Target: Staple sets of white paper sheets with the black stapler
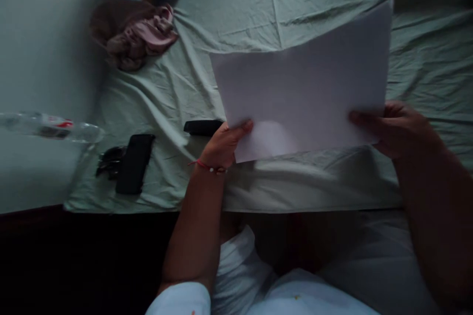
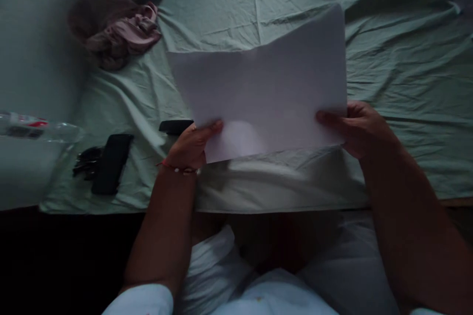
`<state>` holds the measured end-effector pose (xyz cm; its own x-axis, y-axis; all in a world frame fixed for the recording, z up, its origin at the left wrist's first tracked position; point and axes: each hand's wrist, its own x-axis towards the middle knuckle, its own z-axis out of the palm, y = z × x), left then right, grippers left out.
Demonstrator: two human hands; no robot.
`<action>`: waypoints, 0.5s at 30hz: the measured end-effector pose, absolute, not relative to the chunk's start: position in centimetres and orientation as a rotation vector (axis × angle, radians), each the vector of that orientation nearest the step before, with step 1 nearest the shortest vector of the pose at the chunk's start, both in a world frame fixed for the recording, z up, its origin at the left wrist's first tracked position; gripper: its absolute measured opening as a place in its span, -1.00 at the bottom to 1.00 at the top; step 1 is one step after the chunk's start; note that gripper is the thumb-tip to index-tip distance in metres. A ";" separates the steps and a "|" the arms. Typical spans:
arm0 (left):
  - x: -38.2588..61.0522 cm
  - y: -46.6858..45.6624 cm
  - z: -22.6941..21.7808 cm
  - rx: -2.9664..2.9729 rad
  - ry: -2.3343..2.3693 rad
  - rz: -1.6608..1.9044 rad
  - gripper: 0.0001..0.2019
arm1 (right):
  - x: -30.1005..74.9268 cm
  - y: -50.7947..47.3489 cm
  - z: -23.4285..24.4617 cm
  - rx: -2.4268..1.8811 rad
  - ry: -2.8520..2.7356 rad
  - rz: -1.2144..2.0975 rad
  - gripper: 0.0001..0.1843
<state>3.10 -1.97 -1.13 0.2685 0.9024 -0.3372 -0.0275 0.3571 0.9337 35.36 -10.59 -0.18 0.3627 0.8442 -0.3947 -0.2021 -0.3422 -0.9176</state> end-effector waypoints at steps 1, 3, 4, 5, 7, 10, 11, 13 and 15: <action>3.1 -2.1 -1.1 1.034 1.122 0.793 -0.60 | 35.3 -10.5 -0.2 -1.571 -0.584 1.207 -0.52; 3.3 -2.6 -0.9 1.152 1.151 0.828 -0.65 | 35.1 -10.4 0.0 -1.626 -0.555 1.172 -0.53; 3.3 -2.9 -0.8 1.230 1.173 0.873 -0.67 | 35.0 -10.2 0.1 -1.647 -0.540 1.151 -0.55; 3.4 -3.2 -0.6 1.307 1.205 0.936 -0.69 | 34.9 -10.1 0.3 -1.658 -0.545 1.133 -0.59; 3.2 -3.8 -0.1 1.422 1.300 1.113 -0.73 | 34.7 -9.9 0.4 -1.661 -0.550 1.106 -0.69; 2.0 -3.7 0.9 1.500 1.493 1.366 -0.76 | 34.7 -9.8 0.3 -1.728 -0.569 1.028 -0.79; 1.4 -3.4 1.2 1.523 1.546 1.382 -0.76 | 34.7 -9.8 0.2 -1.763 -0.570 0.997 -0.80; 0.0 -2.6 1.7 1.582 1.584 1.239 -0.77 | 34.9 -10.0 0.0 -1.803 -0.575 0.970 -0.77; -1.2 -1.8 1.9 1.626 1.589 1.116 -0.79 | 35.0 -10.2 -0.2 -1.782 -0.653 1.010 -0.70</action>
